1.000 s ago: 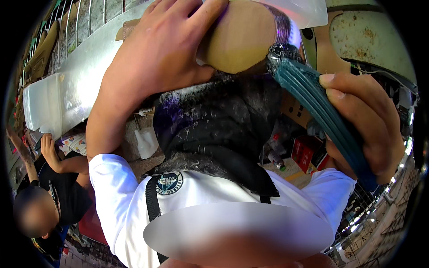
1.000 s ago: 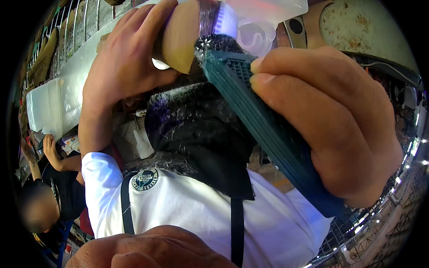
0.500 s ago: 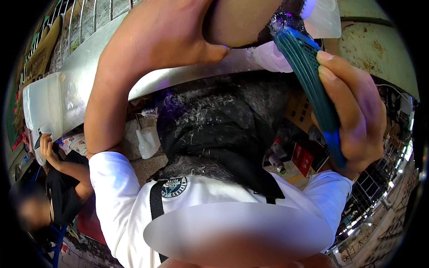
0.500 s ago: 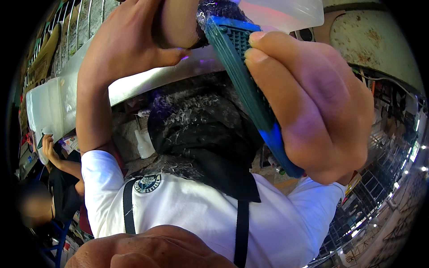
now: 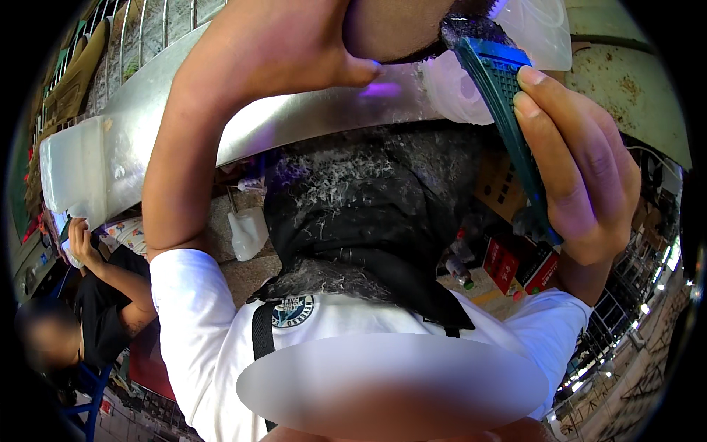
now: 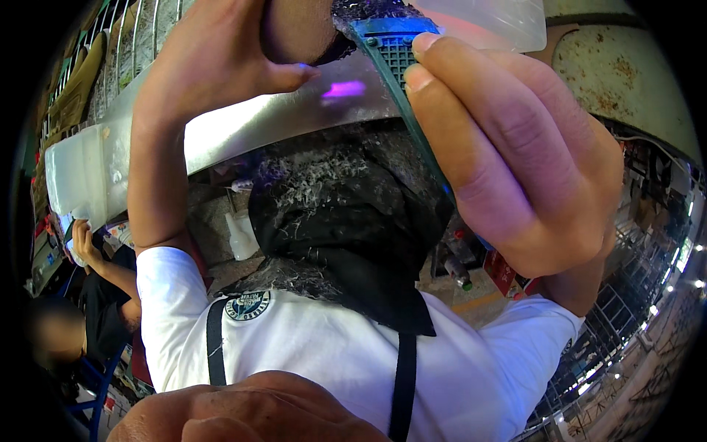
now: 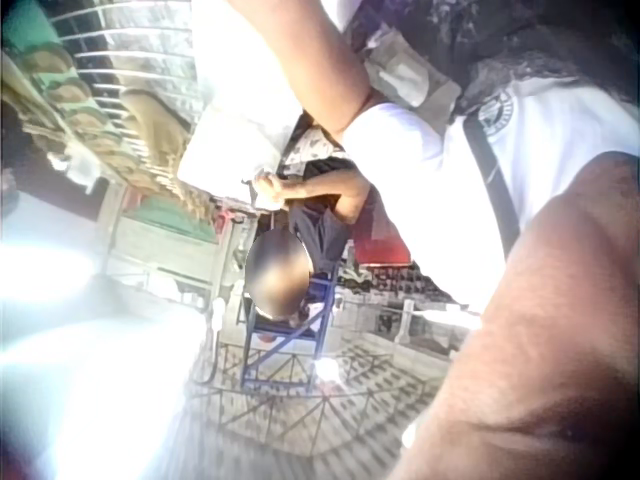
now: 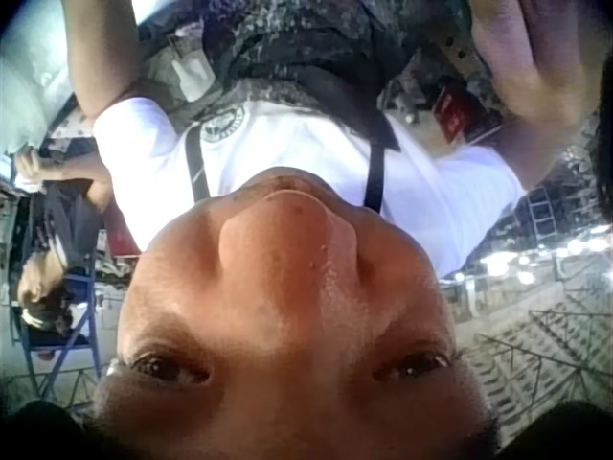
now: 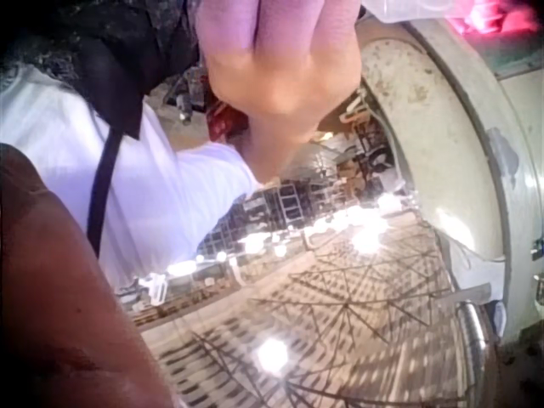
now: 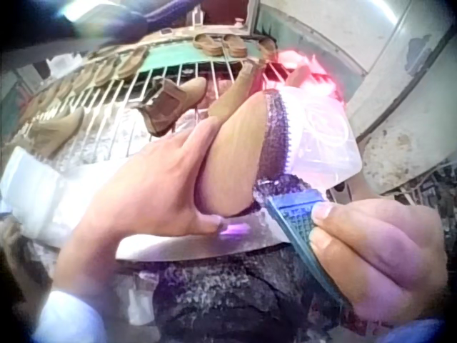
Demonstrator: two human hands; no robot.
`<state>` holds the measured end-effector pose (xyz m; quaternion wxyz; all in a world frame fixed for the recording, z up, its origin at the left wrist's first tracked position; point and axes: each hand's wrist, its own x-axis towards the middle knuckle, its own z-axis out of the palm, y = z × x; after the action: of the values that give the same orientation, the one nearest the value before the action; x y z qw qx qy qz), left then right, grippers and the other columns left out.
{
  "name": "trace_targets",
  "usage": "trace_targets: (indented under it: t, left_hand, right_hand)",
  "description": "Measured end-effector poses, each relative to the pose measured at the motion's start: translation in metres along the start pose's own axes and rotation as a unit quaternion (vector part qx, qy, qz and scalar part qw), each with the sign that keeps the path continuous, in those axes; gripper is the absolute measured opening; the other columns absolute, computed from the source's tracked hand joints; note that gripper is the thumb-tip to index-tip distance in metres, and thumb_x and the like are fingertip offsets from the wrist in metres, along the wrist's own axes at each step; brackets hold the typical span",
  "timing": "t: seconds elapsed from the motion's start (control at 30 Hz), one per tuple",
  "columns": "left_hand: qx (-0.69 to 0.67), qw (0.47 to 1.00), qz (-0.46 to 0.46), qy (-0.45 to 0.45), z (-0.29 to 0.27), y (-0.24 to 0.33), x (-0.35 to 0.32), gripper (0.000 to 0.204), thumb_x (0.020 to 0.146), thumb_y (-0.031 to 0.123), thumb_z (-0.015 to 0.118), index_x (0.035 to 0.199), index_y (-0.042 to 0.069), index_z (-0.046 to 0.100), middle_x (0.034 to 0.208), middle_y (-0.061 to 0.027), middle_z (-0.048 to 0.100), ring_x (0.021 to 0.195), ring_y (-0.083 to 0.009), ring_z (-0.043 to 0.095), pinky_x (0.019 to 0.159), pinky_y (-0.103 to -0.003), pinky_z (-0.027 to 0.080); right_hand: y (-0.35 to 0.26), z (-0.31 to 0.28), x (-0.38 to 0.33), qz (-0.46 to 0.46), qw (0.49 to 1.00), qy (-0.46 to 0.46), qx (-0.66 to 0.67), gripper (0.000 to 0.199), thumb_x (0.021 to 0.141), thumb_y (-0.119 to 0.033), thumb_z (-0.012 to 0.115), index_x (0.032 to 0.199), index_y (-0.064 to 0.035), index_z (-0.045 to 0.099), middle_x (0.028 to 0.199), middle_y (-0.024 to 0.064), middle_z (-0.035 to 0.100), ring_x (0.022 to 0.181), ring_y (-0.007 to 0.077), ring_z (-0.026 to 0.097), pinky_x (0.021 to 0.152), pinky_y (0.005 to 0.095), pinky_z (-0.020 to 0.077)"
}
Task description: The person applies adhesive to the edges of footwear using a brush, moving around the perimeter of the sole and upper before placing the items aside and handling pieces of material.
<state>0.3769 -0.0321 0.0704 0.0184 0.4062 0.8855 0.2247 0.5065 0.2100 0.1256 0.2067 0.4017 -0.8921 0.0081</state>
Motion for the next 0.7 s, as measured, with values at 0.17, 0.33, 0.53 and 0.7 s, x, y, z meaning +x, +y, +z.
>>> trace_targets:
  t: [0.17,0.33,0.53,0.7]
  left_hand:
    - [-0.003,0.998,0.031,0.049,0.010,-0.008,0.000,0.095,0.065,0.036,0.087,0.138,-0.004,0.040,0.126,-0.0288,0.060,0.116,-0.0448,0.060,0.101,-0.047,0.049]
    - [0.048,0.995,0.038,0.084,0.013,-0.003,-0.007,0.108,0.064,0.043,0.089,0.144,-0.006,0.034,0.127,-0.0287,0.059,0.118,-0.0461,0.058,0.104,-0.049,0.047]
    - [0.101,0.991,0.078,0.034,0.000,0.009,-0.009,0.122,0.064,0.052,0.089,0.152,-0.006,0.029,0.126,-0.0265,0.059,0.110,-0.0444,0.061,0.099,-0.048,0.048]
    - [0.068,0.991,0.099,0.051,0.014,0.007,-0.020,0.114,0.064,0.010,0.082,0.161,0.013,0.023,0.117,-0.0166,0.059,0.102,-0.0386,0.064,0.085,-0.045,0.052]
  right_hand:
    - [-0.007,0.005,0.003,0.043,0.998,0.026,0.022,0.036,0.076,0.002,0.078,0.111,0.0061,0.069,0.111,0.0225,0.072,0.094,0.0332,0.073,0.081,0.0374,0.0618]
    - [-0.017,0.003,0.010,0.090,0.995,0.023,0.048,0.036,0.076,0.003,0.077,0.111,0.0065,0.069,0.111,0.0229,0.072,0.093,0.0330,0.073,0.082,0.0381,0.0605]
    - [0.002,-0.013,-0.015,0.118,0.980,0.014,0.161,0.033,0.079,0.006,0.074,0.112,0.0047,0.068,0.107,0.0235,0.072,0.093,0.0343,0.073,0.082,0.0381,0.0595]
    - [0.038,-0.043,-0.068,0.432,0.715,0.153,0.528,0.054,0.093,-0.027,0.072,0.125,0.0132,0.058,0.093,0.0188,0.069,0.079,0.0191,0.069,0.071,0.0313,0.0584]
